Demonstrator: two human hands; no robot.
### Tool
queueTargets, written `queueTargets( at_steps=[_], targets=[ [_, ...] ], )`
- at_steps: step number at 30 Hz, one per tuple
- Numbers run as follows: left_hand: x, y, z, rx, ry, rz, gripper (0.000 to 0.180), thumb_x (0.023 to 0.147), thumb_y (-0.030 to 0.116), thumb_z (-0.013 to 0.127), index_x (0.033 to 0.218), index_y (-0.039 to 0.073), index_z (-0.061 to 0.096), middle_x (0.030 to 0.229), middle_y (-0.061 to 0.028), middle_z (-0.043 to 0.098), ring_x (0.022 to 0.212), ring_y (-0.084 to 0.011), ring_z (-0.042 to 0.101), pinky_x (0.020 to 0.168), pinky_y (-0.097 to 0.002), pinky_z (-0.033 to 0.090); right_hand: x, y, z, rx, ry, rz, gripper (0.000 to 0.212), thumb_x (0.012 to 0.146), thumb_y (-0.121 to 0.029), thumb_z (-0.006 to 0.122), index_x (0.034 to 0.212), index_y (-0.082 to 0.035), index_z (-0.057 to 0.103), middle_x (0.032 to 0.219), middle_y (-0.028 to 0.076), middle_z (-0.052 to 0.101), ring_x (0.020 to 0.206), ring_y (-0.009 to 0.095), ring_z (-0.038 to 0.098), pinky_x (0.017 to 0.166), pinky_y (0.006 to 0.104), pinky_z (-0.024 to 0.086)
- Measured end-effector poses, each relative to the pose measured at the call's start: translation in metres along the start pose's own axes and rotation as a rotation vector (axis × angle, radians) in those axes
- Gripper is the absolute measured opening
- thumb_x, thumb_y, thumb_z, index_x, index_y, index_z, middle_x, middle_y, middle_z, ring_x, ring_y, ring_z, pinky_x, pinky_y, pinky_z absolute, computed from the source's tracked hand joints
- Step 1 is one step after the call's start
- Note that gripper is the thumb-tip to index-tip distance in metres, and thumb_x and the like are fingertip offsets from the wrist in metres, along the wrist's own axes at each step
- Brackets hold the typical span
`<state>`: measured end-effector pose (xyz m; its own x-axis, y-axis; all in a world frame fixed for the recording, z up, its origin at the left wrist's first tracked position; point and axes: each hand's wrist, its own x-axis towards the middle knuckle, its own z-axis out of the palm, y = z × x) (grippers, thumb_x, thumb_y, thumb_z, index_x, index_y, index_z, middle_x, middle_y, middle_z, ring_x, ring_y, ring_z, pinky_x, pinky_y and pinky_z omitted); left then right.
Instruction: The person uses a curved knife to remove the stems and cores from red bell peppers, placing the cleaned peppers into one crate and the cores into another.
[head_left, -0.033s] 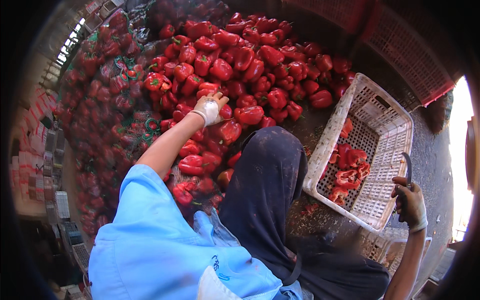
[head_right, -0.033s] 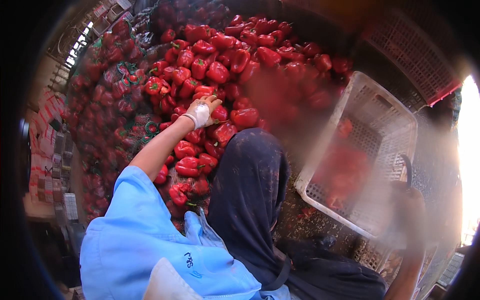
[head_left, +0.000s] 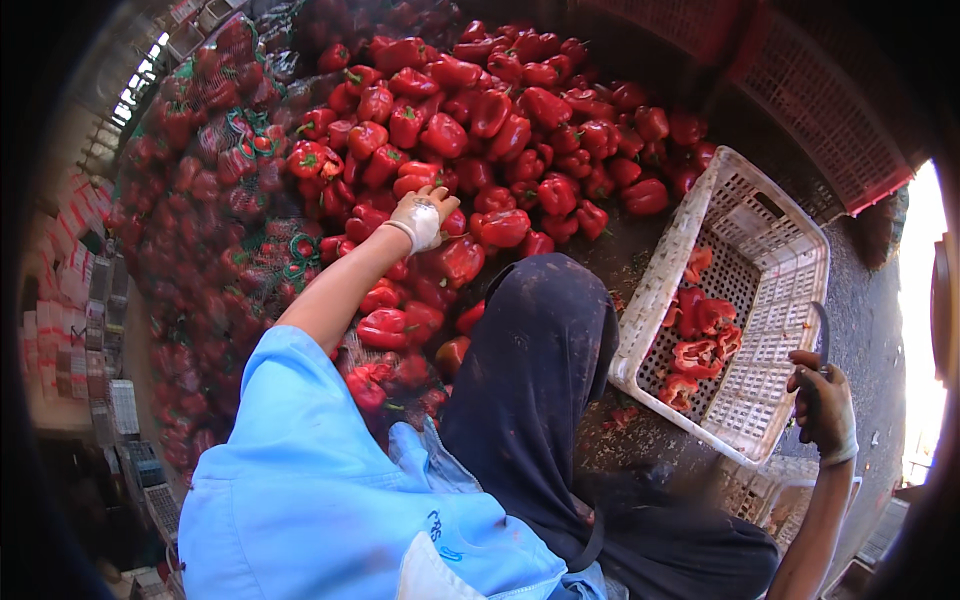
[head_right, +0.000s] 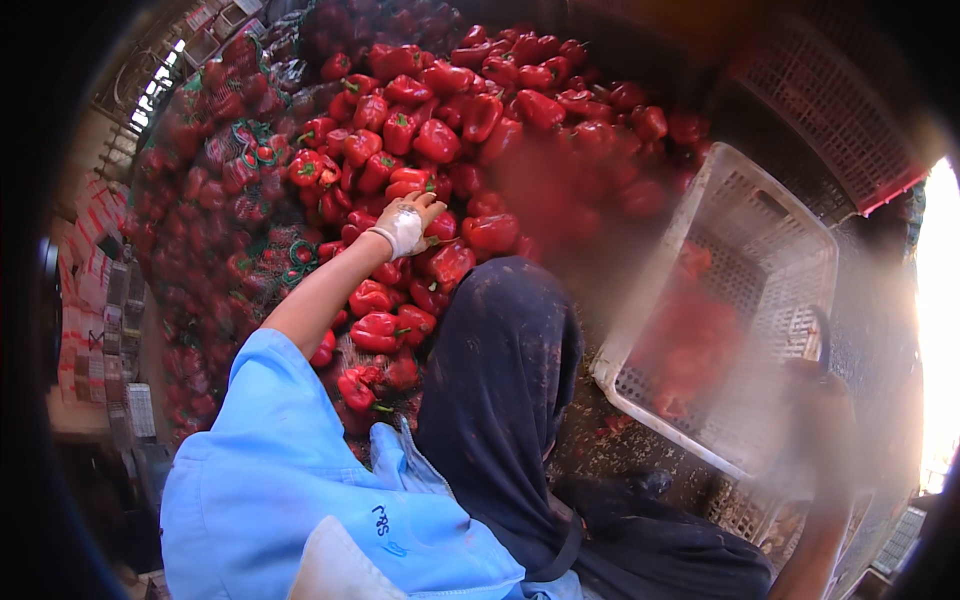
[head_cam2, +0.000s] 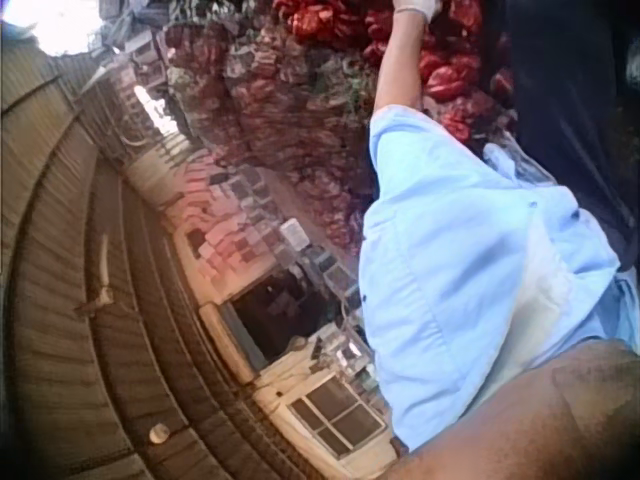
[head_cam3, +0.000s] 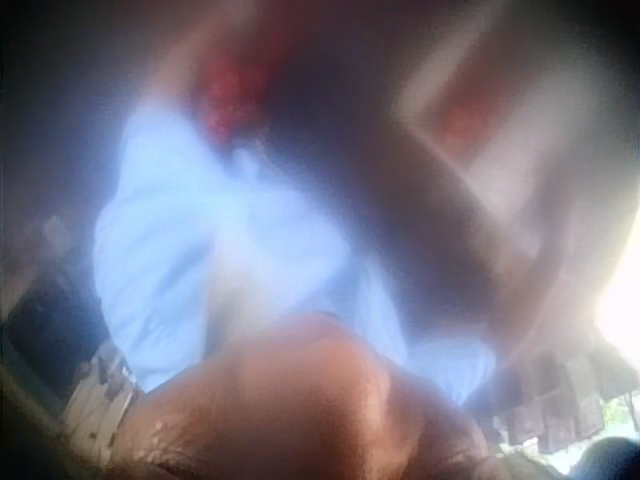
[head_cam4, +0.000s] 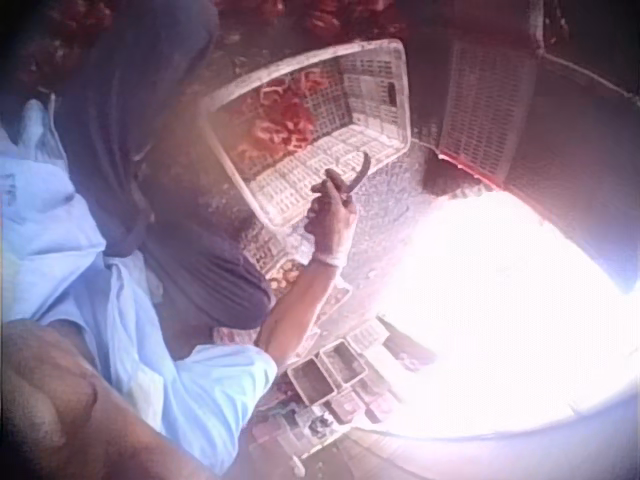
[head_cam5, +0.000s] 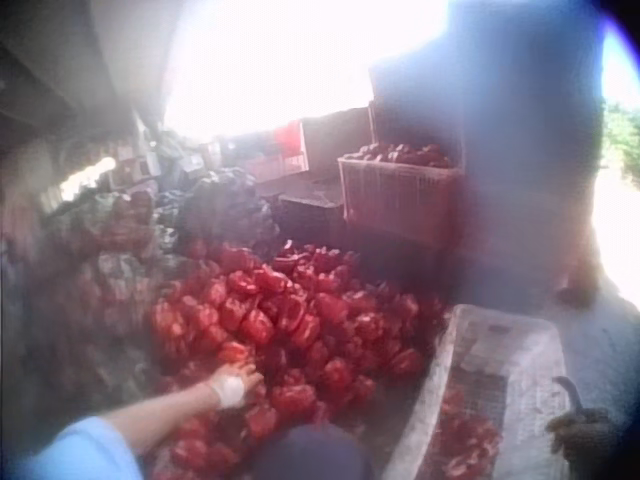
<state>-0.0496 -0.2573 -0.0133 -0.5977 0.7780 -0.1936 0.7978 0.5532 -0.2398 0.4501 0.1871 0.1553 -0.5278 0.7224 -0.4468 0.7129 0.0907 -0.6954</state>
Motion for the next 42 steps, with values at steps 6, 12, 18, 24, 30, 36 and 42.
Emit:
queueTargets(
  at_steps=[6,12,18,24,30,36,42],
  targets=[
    [0.049,-0.007,0.041,0.212,-0.23,0.169,0.043,0.091,0.025,0.066,0.132,0.013,0.062,0.131,-0.0127,0.066,0.121,-0.0303,0.063,0.097,-0.0435,0.05,0.016,-0.005,0.022,0.113,-0.016,-0.076,0.039,0.102,-0.025,0.059,0.133,-0.003,0.059,0.085,-0.001,0.061,0.051,0.001,0.043,0.04,0.0179,0.035],
    [0.075,0.013,0.045,0.353,-0.464,0.203,0.053,0.083,0.027,0.074,0.133,0.015,0.062,0.129,-0.0133,0.066,0.115,-0.0312,0.065,0.093,-0.0442,0.053,0.02,0.001,0.041,0.087,-0.033,0.089,0.035,0.1,-0.023,0.059,0.129,-0.004,0.061,0.084,0.0,0.06,0.051,0.002,0.045,0.04,0.0182,0.037],
    [0.074,0.003,0.053,0.318,-0.384,0.251,0.038,0.087,0.017,0.065,0.125,0.017,0.067,0.128,-0.0141,0.066,0.114,-0.0345,0.065,0.093,-0.0445,0.054,0.022,0.028,0.036,0.068,0.024,0.106,0.033,0.1,-0.022,0.058,0.128,-0.004,0.062,0.083,-0.002,0.059,0.051,0.001,0.045,0.039,0.0176,0.035],
    [0.057,-0.022,0.031,-0.051,-0.274,0.041,0.051,0.082,0.025,0.072,0.132,0.016,0.064,0.13,-0.0163,0.066,0.122,-0.0347,0.063,0.104,-0.0436,0.052,0.019,0.032,0.033,0.198,-0.046,0.065,0.033,0.1,-0.023,0.059,0.127,-0.005,0.064,0.083,-0.003,0.058,0.052,0.001,0.045,0.039,0.0175,0.035],
    [0.063,-0.012,-0.024,-1.171,-0.08,-0.058,0.063,0.078,0.025,0.088,0.129,-0.003,0.065,0.109,-0.0084,0.074,0.1,-0.0117,0.065,0.09,-0.0271,0.051,0.008,0.025,0.041,0.18,-0.012,-0.141,0.036,0.1,-0.031,0.066,0.126,-0.005,0.066,0.081,-0.002,0.058,0.051,0.002,0.045,0.039,0.0189,0.034],
    [0.078,0.076,-0.178,-1.299,-0.095,0.329,0.042,0.085,0.019,0.082,0.121,0.001,0.07,0.11,-0.0037,0.075,0.103,-0.0096,0.065,0.096,-0.0283,0.05,0.0,-0.071,0.081,0.415,-0.03,-0.385,0.039,0.102,-0.034,0.066,0.129,-0.007,0.066,0.079,-0.004,0.058,0.053,0.0,0.048,0.041,0.0177,0.035],
    [0.078,0.207,-0.277,-1.067,-0.142,0.561,0.044,0.083,0.022,0.083,0.118,0.0,0.07,0.104,-0.0031,0.074,0.095,-0.009,0.065,0.088,-0.0289,0.053,-0.024,-0.126,0.092,0.361,0.036,-0.547,0.037,0.096,-0.039,0.074,0.116,-0.007,0.07,0.072,-0.005,0.06,0.052,0.001,0.048,0.046,0.0187,0.037]
  ],
)
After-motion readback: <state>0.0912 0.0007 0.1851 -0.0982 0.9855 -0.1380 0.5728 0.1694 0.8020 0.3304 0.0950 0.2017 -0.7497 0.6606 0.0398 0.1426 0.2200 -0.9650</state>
